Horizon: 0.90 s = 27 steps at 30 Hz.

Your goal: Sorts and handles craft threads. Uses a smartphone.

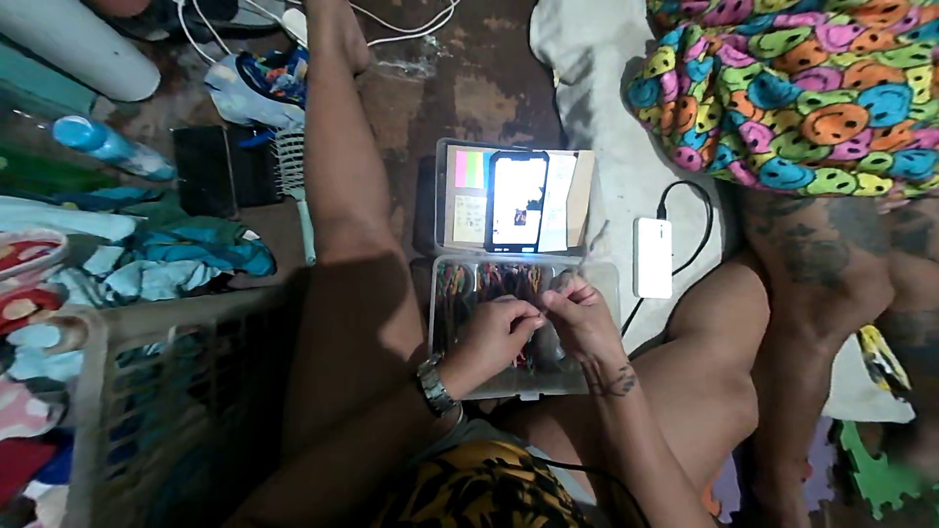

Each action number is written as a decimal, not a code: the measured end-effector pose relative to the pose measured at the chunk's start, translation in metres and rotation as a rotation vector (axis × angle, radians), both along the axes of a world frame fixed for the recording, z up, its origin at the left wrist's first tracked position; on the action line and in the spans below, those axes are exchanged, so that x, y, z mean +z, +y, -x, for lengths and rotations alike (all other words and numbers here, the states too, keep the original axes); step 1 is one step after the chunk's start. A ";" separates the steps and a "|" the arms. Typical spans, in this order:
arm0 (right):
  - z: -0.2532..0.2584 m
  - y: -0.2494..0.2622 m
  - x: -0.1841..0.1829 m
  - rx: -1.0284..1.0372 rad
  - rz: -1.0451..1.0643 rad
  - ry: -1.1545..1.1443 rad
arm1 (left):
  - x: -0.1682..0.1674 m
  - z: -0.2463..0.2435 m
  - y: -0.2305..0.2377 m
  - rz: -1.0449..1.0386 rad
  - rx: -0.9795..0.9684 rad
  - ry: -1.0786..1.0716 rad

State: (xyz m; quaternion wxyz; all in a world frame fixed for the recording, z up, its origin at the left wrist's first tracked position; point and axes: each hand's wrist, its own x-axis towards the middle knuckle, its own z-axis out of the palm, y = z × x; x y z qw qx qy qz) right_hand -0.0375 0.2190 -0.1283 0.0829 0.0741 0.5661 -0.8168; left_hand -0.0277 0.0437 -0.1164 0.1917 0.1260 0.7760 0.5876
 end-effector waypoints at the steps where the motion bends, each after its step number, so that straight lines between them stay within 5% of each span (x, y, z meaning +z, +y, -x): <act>1: 0.005 0.002 0.001 0.026 0.004 0.028 | 0.000 -0.001 0.000 0.000 0.011 0.026; 5: 0.047 0.010 0.019 -0.033 -0.142 0.157 | -0.004 -0.004 -0.004 -0.098 0.030 -0.029; 8: 0.095 0.001 0.022 -0.191 -0.566 0.265 | -0.005 -0.006 -0.003 -0.138 -0.006 -0.028; 11: 0.133 -0.004 0.010 -0.127 -0.829 0.342 | -0.008 -0.008 -0.002 -0.156 -0.019 0.024; 27: 0.175 -0.013 -0.003 -0.101 -0.792 0.324 | -0.009 -0.006 -0.005 -0.145 -0.059 -0.048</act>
